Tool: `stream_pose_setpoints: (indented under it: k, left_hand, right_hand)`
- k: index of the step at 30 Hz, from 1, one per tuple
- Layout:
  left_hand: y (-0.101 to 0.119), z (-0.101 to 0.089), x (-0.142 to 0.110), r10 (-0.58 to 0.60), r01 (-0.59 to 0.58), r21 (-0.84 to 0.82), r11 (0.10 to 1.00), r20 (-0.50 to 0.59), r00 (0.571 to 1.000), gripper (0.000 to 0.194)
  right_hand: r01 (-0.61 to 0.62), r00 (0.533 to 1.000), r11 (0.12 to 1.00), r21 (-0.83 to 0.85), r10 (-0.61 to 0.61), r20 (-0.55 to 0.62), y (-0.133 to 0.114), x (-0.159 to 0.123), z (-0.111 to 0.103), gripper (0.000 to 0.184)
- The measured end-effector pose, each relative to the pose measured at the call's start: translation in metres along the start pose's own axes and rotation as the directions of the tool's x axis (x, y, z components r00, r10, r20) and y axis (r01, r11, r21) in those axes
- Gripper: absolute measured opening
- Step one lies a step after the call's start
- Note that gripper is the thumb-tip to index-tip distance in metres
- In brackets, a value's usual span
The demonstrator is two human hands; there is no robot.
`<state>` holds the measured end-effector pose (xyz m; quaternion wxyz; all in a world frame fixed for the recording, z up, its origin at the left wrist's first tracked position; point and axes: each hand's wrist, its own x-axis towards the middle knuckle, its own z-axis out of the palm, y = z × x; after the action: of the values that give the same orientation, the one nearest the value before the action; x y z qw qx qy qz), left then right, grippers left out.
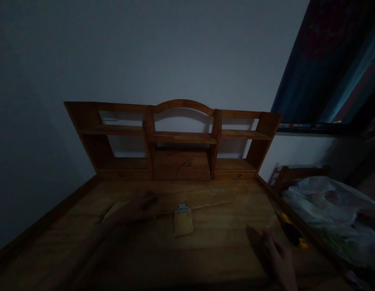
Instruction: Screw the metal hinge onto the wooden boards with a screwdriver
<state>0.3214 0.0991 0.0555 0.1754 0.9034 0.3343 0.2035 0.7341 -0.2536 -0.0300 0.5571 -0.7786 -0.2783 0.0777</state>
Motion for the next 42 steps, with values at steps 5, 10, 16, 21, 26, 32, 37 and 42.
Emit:
stream_pose_setpoints:
  k: [5,10,16,21,26,32,37,42]
  left_hand:
    - [0.006,0.024,0.026,0.314,-0.327,0.063,0.943,0.152,0.937,0.081]
    - [0.034,0.047,0.043,0.507,-0.535,0.073,0.842,0.235,0.829,0.076]
    - [0.037,0.057,0.041,0.524,-0.547,0.093,0.832,0.192,0.830,0.072]
    - [0.041,0.057,0.034,0.530,-0.556,0.146,0.818,0.180,0.828,0.064]
    - [0.048,0.058,0.028,0.546,-0.569,0.159,0.807,0.164,0.821,0.061]
    - [0.048,0.067,0.023,0.573,-0.580,0.216,0.785,0.101,0.813,0.042]
    - [0.048,0.078,0.023,0.407,-0.401,0.079,0.913,-0.100,0.908,0.026]
    - [0.051,0.076,0.026,0.260,-0.274,-0.100,0.956,-0.136,0.956,0.027]
  right_hand:
    - [0.004,1.000,0.999,-0.032,-0.005,-0.029,0.003,0.002,0.000,0.054]
    - [0.027,0.999,0.998,-0.059,-0.028,-0.025,0.007,0.004,0.000,0.056]
    - [-0.002,0.999,0.999,-0.051,0.001,-0.032,0.001,0.001,0.000,0.057]
    - [-0.042,0.997,0.998,-0.047,0.039,-0.069,-0.011,-0.001,-0.001,0.052]
    - [-0.093,0.989,0.995,-0.025,0.090,-0.117,-0.014,-0.001,-0.002,0.051]
    - [-0.066,0.992,0.996,-0.061,0.059,-0.111,-0.012,-0.001,-0.003,0.046]
    - [-0.076,0.985,0.993,-0.095,0.059,-0.164,-0.008,0.000,-0.004,0.049]
    - [-0.090,0.984,0.993,-0.083,0.076,-0.160,-0.005,0.000,-0.003,0.053]
